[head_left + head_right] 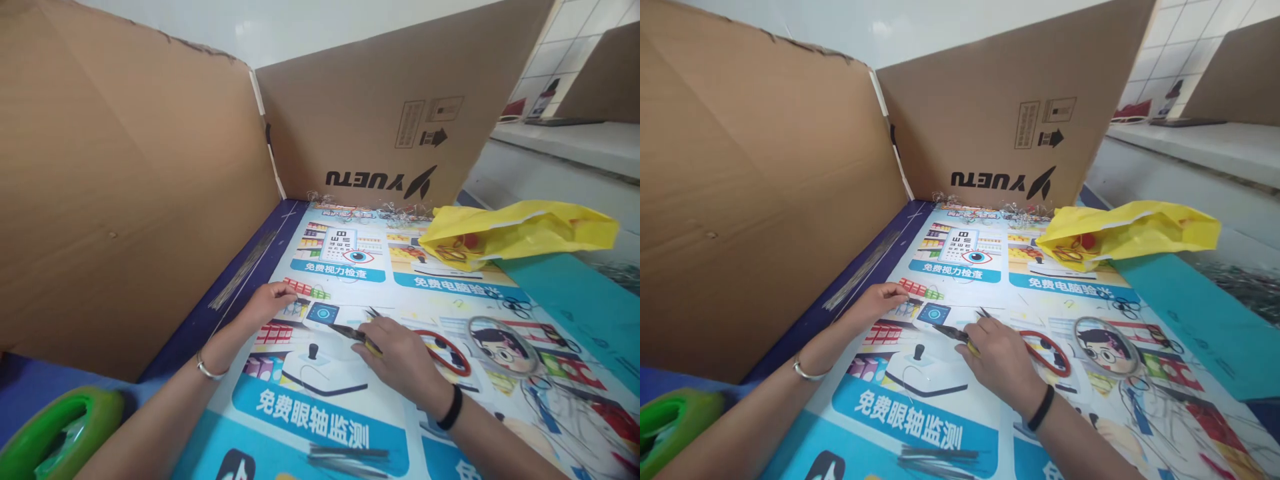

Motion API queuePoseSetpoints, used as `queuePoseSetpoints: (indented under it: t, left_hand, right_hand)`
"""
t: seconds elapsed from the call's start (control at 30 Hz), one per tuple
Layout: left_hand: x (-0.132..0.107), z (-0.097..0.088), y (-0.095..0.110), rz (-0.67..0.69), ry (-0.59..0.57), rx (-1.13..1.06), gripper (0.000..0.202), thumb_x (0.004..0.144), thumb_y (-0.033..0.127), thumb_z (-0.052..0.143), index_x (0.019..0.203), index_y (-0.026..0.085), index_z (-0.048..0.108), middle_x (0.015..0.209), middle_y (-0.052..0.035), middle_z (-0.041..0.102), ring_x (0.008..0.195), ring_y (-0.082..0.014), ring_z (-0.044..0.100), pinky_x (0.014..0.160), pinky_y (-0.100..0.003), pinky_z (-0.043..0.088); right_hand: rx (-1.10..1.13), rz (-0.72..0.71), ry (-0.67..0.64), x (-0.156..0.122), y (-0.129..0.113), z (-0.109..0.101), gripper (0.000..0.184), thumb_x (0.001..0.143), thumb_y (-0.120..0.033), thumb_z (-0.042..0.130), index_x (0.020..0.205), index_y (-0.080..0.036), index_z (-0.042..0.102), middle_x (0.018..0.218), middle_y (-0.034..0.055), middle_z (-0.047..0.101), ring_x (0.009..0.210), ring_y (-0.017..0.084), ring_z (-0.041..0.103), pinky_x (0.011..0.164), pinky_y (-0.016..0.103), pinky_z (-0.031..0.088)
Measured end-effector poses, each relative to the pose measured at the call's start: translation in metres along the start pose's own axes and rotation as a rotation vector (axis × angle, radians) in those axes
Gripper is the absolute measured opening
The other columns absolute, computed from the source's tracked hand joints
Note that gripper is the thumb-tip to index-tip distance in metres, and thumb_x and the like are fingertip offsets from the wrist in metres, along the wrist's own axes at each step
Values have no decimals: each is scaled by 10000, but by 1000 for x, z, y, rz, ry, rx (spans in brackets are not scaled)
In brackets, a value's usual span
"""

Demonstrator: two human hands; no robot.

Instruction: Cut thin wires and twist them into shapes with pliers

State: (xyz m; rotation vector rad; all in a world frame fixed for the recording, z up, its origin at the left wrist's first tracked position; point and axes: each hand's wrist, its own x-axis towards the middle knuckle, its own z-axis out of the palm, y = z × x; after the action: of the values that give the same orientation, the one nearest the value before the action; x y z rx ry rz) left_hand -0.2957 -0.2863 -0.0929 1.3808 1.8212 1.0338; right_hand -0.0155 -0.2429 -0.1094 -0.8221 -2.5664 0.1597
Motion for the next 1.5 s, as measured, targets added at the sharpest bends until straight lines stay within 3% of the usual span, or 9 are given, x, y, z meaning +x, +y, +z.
queuePoseSetpoints:
  t: [0.17, 0.47, 1.07, 1.3, 1.5]
  left_hand:
    - [1, 5, -7, 74, 3, 188, 148, 735, 279, 568, 799, 181, 658, 778, -12, 652, 696, -145, 564, 635, -245, 411]
    - [-4, 7, 4, 224, -34, 498, 151, 793, 196, 497, 845, 195, 639, 858, -19, 625, 789, -154, 562, 698, -260, 408]
    - [-11, 3, 13, 229, -47, 823, 205, 852, 207, 418, 827, 219, 620, 898, -23, 625, 848, -167, 586, 720, -259, 423]
    - [-14, 4, 20, 249, -49, 831, 258, 856, 161, 389, 934, 225, 626, 941, -37, 619, 873, -173, 579, 747, -274, 446]
    - [-12, 12, 17, 443, -29, 889, 529, 778, -16, 362, 1187, 264, 546, 1170, -58, 560, 1077, -210, 480, 895, -358, 404]
  right_hand:
    - [-11, -7, -34, 1, -1, -2, 190, 837, -341, 536, 931, -199, 622, 869, 65, 637, 814, 205, 594, 673, 316, 483]
    - [-24, -11, -62, 1, -3, -3, 161, 835, -317, 537, 914, -203, 620, 861, 63, 637, 799, 199, 592, 663, 306, 475]
    - [-55, -30, -59, 2, -3, -4, 171, 834, -316, 532, 912, -201, 633, 853, 73, 636, 807, 199, 587, 686, 302, 469]
    - [-39, -21, -69, 1, -3, -4, 173, 834, -316, 533, 920, -204, 632, 858, 71, 632, 823, 199, 583, 709, 304, 466]
    - [-51, -17, -84, 3, -3, -5, 169, 839, -316, 523, 910, -203, 626, 853, 63, 622, 824, 202, 574, 691, 307, 457]
